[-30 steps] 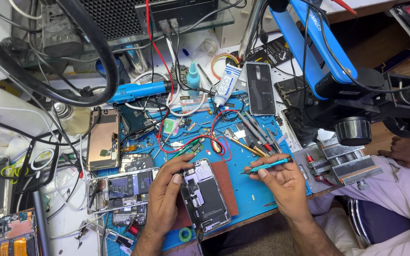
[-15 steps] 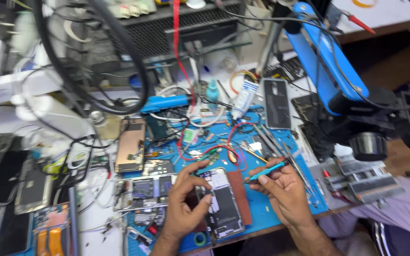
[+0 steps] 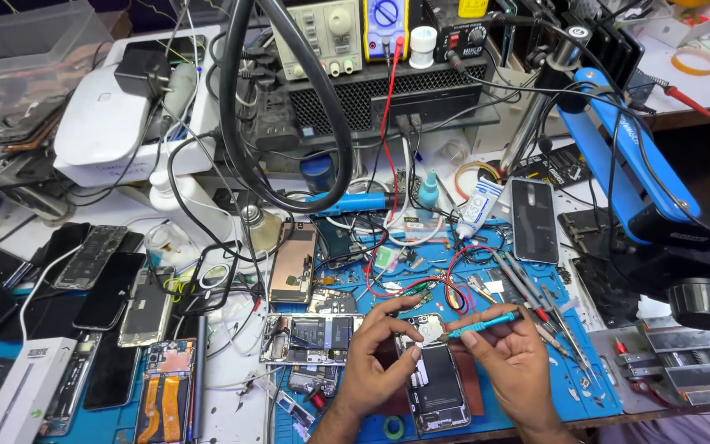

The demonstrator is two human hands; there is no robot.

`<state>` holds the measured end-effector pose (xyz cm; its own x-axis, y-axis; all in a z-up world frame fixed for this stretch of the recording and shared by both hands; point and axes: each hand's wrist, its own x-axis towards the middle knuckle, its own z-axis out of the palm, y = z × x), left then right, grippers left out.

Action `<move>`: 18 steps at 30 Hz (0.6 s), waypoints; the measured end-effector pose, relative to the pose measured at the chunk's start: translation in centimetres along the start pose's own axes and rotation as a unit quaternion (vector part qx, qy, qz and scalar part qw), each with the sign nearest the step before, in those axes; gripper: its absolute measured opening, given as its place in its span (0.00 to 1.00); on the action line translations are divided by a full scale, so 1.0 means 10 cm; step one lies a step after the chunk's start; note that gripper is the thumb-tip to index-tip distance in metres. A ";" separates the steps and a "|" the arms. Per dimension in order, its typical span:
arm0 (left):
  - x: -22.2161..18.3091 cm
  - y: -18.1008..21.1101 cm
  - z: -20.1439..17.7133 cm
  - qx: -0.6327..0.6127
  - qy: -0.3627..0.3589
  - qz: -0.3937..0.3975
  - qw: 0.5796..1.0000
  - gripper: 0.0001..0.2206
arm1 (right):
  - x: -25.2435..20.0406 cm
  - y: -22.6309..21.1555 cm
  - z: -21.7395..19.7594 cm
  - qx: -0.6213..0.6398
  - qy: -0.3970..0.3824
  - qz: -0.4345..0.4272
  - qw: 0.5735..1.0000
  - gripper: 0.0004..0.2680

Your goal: The person uses a screwdriver to remove components from a mobile phone before setting it aside. They then pick up a different phone, press the screen into the frame, and press the side button to turn the device on.

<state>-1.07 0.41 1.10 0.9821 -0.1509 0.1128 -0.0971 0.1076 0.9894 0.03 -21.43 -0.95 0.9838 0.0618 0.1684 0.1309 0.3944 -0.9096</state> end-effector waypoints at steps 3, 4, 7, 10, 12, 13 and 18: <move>0.01 0.01 0.01 0.027 -0.007 0.089 0.996 0.08 | 0.00 -0.02 0.04 -0.011 -0.009 -0.010 1.000 0.11; 0.01 0.01 0.01 0.022 -0.009 0.087 0.996 0.07 | -0.01 -0.02 0.05 -0.011 -0.010 -0.014 1.000 0.11; 0.02 0.02 0.01 0.013 -0.011 0.075 0.997 0.06 | -0.02 -0.02 0.08 -0.014 -0.010 -0.016 1.000 0.12; 0.02 0.04 0.01 0.014 -0.009 0.057 0.998 0.06 | -0.04 -0.02 0.09 -0.027 -0.013 -0.018 0.999 0.11; 0.02 0.03 0.01 0.010 -0.009 0.056 0.998 0.06 | -0.06 -0.02 0.10 -0.031 -0.011 -0.014 0.999 0.11; 0.02 0.03 0.01 0.010 -0.009 0.060 0.998 0.06 | -0.06 -0.02 0.10 -0.029 -0.008 -0.009 1.000 0.11; 0.02 0.01 0.00 0.020 -0.009 0.075 0.997 0.05 | -0.06 -0.02 0.13 -0.034 -0.027 -0.037 0.998 0.10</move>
<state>-0.90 0.38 1.20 0.9528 -0.1543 0.2616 -0.2499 0.0911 0.9640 -0.76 -20.38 -0.35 0.9633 0.0845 0.2548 0.2130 0.3370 -0.9171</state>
